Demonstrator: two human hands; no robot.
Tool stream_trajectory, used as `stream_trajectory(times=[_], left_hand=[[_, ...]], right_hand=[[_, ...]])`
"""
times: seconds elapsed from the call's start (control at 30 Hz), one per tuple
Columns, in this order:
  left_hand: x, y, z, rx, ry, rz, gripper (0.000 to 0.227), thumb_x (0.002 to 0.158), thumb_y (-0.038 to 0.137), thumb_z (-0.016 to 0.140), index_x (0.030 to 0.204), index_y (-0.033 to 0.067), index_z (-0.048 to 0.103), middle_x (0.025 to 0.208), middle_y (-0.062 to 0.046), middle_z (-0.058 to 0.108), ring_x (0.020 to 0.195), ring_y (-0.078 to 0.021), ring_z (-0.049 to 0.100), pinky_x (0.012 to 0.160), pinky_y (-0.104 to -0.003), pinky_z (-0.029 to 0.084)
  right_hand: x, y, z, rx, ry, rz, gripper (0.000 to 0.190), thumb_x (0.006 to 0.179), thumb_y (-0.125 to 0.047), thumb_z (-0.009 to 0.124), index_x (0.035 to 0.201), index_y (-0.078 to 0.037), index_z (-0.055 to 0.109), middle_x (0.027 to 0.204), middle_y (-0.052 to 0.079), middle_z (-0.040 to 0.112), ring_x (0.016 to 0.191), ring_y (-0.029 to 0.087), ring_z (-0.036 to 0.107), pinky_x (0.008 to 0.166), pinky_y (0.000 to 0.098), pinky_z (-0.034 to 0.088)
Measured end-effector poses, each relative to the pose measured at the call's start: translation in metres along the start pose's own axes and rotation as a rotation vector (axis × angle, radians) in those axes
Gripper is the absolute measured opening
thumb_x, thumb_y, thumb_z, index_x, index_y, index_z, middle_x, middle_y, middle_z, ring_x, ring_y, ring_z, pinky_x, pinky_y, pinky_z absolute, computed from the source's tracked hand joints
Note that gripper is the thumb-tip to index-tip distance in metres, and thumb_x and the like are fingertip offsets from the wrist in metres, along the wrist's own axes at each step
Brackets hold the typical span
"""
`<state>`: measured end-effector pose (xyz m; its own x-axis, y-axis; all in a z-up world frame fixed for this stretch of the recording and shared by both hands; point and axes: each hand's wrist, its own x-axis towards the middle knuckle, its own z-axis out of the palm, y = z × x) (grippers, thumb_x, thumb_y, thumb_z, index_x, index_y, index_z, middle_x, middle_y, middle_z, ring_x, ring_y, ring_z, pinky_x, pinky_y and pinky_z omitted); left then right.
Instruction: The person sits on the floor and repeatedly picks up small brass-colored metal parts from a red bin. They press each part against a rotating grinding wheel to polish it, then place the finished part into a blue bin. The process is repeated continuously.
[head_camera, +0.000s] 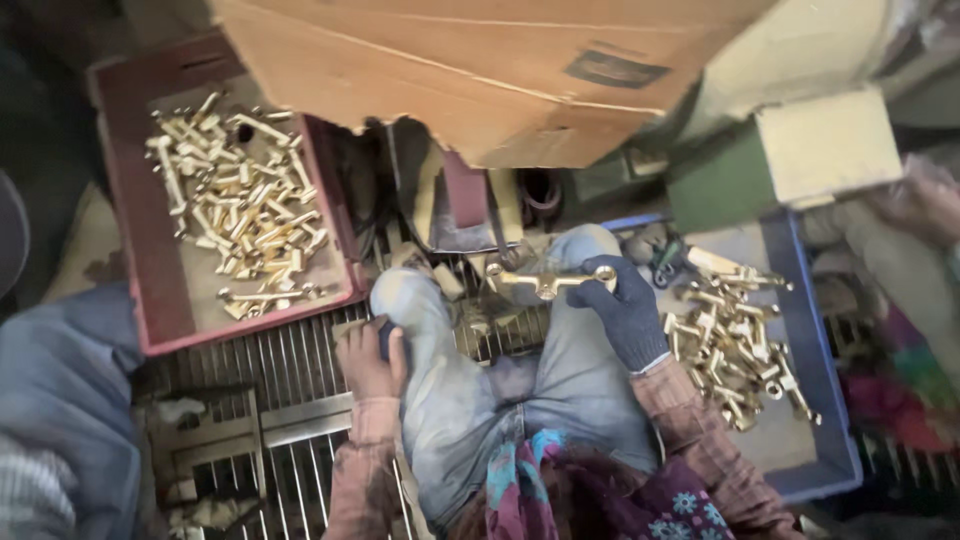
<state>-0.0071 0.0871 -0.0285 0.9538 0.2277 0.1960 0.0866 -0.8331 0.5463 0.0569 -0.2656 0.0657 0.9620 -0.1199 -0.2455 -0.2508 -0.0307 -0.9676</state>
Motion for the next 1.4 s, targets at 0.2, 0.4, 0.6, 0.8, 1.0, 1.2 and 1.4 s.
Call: stream_trajectory(times=[0.2, 0.4, 0.6, 0.8, 1.0, 1.2, 1.4], left_hand=[[-0.012, 0.004, 0.009, -0.399, 0.094, -0.053, 0.035, 0.094, 0.021, 0.07, 0.121, -0.0003, 0.063, 0.118, -0.02, 0.064, 0.111, -0.0372, 0.063, 0.101, -0.042, 0.049], [-0.038, 0.018, 0.016, -0.487, 0.182, -0.224, 0.043, 0.09, 0.022, 0.076, 0.124, -0.0001, 0.063, 0.119, -0.019, 0.066, 0.111, -0.035, 0.064, 0.101, -0.041, 0.048], [-0.021, 0.02, 0.002, -0.224, 0.102, -0.04, 0.047, 0.09, 0.026, 0.074, 0.128, 0.002, 0.06, 0.131, -0.023, 0.059, 0.121, -0.0424, 0.056, 0.105, -0.047, 0.045], [-0.028, 0.032, -0.013, -0.261, 0.052, -0.022, 0.044, 0.089, 0.025, 0.074, 0.127, 0.004, 0.065, 0.128, -0.023, 0.059, 0.118, -0.0416, 0.059, 0.101, -0.047, 0.048], [0.017, 0.024, -0.006, -0.3, 0.083, -0.068, 0.034, 0.092, 0.028, 0.076, 0.119, 0.0078, 0.072, 0.115, -0.016, 0.071, 0.104, -0.0323, 0.07, 0.091, -0.04, 0.056], [0.077, 0.047, 0.041, -1.14, -0.082, -0.529, 0.034, 0.099, 0.036, 0.062, 0.119, 0.0099, 0.072, 0.099, -0.005, 0.071, 0.065, -0.0137, 0.064, 0.053, -0.026, 0.051], [0.101, 0.065, 0.08, -1.45, -0.287, -0.69, 0.033, 0.102, 0.038, 0.063, 0.111, 0.0076, 0.071, 0.082, -0.004, 0.067, 0.057, -0.0107, 0.057, 0.047, -0.027, 0.049]], right_hand=[[0.018, 0.01, 0.014, 0.097, -0.061, 0.046, 0.025, 0.094, -0.005, 0.062, 0.117, 0.002, 0.061, 0.101, 0.014, 0.068, 0.084, 0.023, 0.074, 0.077, 0.0348, 0.062], [0.035, 0.02, 0.019, 0.198, -0.119, 0.041, 0.026, 0.094, -0.004, 0.06, 0.119, 0.004, 0.059, 0.108, 0.015, 0.068, 0.088, 0.024, 0.073, 0.08, 0.0395, 0.064], [0.046, 0.02, 0.03, 0.26, -0.117, 0.097, 0.025, 0.095, -0.005, 0.059, 0.119, 0.003, 0.057, 0.104, 0.016, 0.067, 0.086, 0.028, 0.075, 0.08, 0.0414, 0.064], [0.056, 0.009, 0.038, 0.283, -0.165, 0.04, 0.023, 0.095, -0.002, 0.059, 0.117, 0.004, 0.057, 0.105, 0.014, 0.064, 0.085, 0.029, 0.073, 0.079, 0.0417, 0.063], [0.064, 0.006, 0.037, 0.256, -0.166, 0.086, 0.023, 0.094, -0.004, 0.058, 0.116, 0.001, 0.056, 0.101, 0.015, 0.068, 0.081, 0.029, 0.074, 0.077, 0.0402, 0.063], [0.07, 0.024, 0.03, 0.245, -0.176, 0.012, 0.023, 0.099, -0.003, 0.059, 0.122, 0.001, 0.06, 0.101, 0.01, 0.064, 0.082, 0.018, 0.066, 0.072, 0.0334, 0.056], [0.096, 0.041, 0.029, -0.073, -0.353, -0.08, 0.03, 0.095, -0.001, 0.064, 0.124, -0.004, 0.055, 0.09, 0.007, 0.064, 0.076, 0.013, 0.065, 0.069, 0.0292, 0.057]])
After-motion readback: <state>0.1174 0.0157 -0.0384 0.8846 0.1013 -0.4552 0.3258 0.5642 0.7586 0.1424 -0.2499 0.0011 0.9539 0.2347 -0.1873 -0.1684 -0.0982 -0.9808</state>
